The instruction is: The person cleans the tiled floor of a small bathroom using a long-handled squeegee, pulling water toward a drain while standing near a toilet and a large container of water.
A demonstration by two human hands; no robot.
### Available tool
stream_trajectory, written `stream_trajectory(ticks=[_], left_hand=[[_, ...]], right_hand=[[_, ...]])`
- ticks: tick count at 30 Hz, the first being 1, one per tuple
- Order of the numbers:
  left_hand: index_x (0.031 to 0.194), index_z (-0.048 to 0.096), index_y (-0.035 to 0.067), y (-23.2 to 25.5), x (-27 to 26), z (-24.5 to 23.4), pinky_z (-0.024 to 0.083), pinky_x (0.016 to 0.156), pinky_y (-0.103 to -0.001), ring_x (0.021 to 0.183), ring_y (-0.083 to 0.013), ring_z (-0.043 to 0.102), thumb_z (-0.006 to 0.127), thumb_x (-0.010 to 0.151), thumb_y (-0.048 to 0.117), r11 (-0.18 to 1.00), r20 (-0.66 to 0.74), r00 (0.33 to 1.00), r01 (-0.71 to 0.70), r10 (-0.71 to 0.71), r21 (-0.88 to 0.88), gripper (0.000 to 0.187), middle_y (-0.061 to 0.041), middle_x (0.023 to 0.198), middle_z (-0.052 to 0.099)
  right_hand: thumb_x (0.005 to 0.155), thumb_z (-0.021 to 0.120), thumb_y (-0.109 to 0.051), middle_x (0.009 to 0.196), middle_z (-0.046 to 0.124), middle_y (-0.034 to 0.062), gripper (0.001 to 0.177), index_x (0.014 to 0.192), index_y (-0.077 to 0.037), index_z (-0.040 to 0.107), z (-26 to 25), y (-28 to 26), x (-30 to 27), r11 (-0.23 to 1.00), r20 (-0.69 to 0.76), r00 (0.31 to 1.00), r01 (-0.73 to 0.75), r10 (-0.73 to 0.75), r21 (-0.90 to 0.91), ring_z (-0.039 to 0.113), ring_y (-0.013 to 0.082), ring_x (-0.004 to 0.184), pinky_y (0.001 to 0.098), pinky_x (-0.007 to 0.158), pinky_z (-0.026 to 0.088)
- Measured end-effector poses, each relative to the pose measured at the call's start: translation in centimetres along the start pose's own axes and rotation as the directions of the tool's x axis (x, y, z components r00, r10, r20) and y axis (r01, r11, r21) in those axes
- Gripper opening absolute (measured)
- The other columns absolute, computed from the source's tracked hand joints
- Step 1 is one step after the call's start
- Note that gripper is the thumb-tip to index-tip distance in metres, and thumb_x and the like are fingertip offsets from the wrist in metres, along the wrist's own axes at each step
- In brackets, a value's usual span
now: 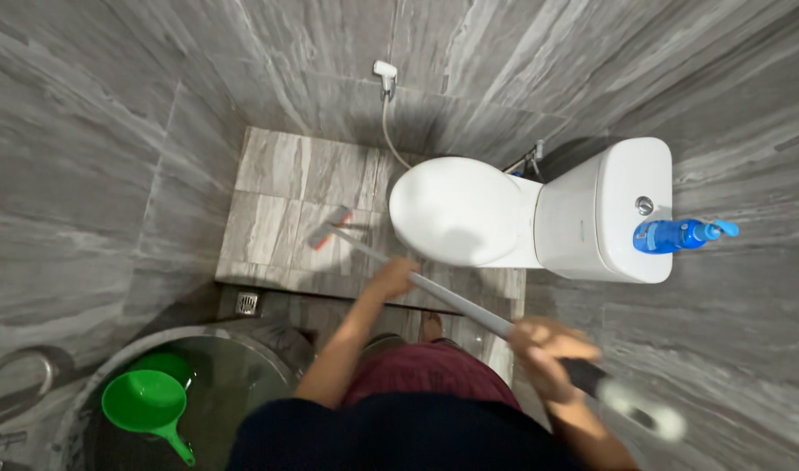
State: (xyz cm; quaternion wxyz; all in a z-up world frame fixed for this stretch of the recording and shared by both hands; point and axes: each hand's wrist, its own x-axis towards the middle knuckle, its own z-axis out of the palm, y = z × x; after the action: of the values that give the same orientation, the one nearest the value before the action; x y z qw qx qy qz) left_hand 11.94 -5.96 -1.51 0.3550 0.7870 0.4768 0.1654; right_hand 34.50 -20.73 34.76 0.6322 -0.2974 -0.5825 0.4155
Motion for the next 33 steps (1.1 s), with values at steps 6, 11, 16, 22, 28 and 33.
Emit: stream_trajectory(ticks=[6, 11, 16, 22, 28, 33], left_hand=[[0.084, 0.072, 0.011, 2.9, -0.5, 1.9, 0.054, 0.077, -0.051, 0.088, -0.0412, 0.069, 0.072, 0.072, 0.021, 0.998, 0.004, 1.0, -0.027, 0.028, -0.062, 0.016, -0.016, 0.087, 0.072], [0.092, 0.075, 0.012, -3.3, -2.5, -3.3, 0.055, 0.075, -0.05, 0.085, -0.0418, 0.069, 0.08, 0.067, 0.029, 0.984, -0.224, 0.961, 0.141, -0.162, -0.107, 0.031, -0.02, 0.089, 0.072], [0.098, 0.08, 0.015, -6.7, -3.4, -6.4, 0.056, 0.086, -0.046, 0.099, -0.041, 0.069, 0.072, 0.08, 0.022, 0.941, -0.321, 0.888, 0.336, -0.328, -0.031, 0.022, -0.022, 0.1, 0.072], [0.098, 0.08, 0.011, 1.0, -0.8, -0.8, 0.052, 0.093, -0.049, 0.1, -0.0407, 0.069, 0.073, 0.07, 0.027, 0.988, -0.12, 0.991, 0.069, -0.052, 0.139, 0.033, -0.017, 0.099, 0.077], [0.094, 0.077, 0.012, 9.2, -0.9, 0.3, 0.055, 0.081, -0.05, 0.094, -0.0402, 0.07, 0.068, 0.08, 0.035, 0.971, 0.129, 0.968, 0.226, -0.215, -0.076, 0.029, -0.019, 0.097, 0.074], [0.093, 0.077, 0.013, 4.2, -2.8, -1.5, 0.056, 0.079, -0.051, 0.091, -0.0417, 0.07, 0.069, 0.074, 0.03, 0.95, -0.122, 0.943, 0.307, -0.311, -0.055, 0.026, -0.019, 0.094, 0.073]], right_hand=[[0.085, 0.065, -0.008, 0.064, 0.056, 0.0034, 0.022, 0.069, -0.006, 0.05, -1.5, -2.9, 1.7, 0.997, 0.09, 0.995, 0.044, -0.05, 0.071, 0.056, 0.0197, 0.055, 0.0393, 0.058, 0.051], [0.074, 0.061, -0.014, 0.078, 0.068, 0.0135, 0.009, 0.079, -0.008, 0.066, -1.0, 5.2, 1.6, 0.754, 0.504, 0.861, 0.285, 0.07, -0.592, 0.065, 0.0374, 0.072, 0.0468, 0.067, 0.05], [0.094, 0.064, 0.005, 0.073, 0.062, 0.0058, 0.021, 0.075, -0.003, 0.061, 3.2, 11.4, 1.2, 0.967, 0.293, 0.955, -0.035, -0.043, 0.254, 0.061, 0.0166, 0.068, 0.0411, 0.067, 0.056], [0.084, 0.065, -0.002, 0.059, 0.059, 0.0043, 0.024, 0.063, -0.007, 0.054, -4.0, 4.1, 2.5, 0.996, 0.139, 0.989, 0.05, -0.04, -0.07, 0.062, 0.0179, 0.052, 0.0365, 0.05, 0.054], [0.086, 0.066, -0.005, 0.059, 0.051, 0.0041, 0.025, 0.067, -0.007, 0.05, -6.1, -3.3, 5.2, 0.982, 0.235, 0.969, 0.031, -0.075, 0.185, 0.052, 0.0183, 0.05, 0.0348, 0.053, 0.049], [0.086, 0.063, 0.005, 0.065, 0.055, 0.0075, 0.023, 0.07, -0.007, 0.051, -4.0, 1.5, 4.8, 0.979, 0.36, 0.919, 0.101, -0.16, 0.176, 0.057, 0.0253, 0.059, 0.041, 0.061, 0.053]])
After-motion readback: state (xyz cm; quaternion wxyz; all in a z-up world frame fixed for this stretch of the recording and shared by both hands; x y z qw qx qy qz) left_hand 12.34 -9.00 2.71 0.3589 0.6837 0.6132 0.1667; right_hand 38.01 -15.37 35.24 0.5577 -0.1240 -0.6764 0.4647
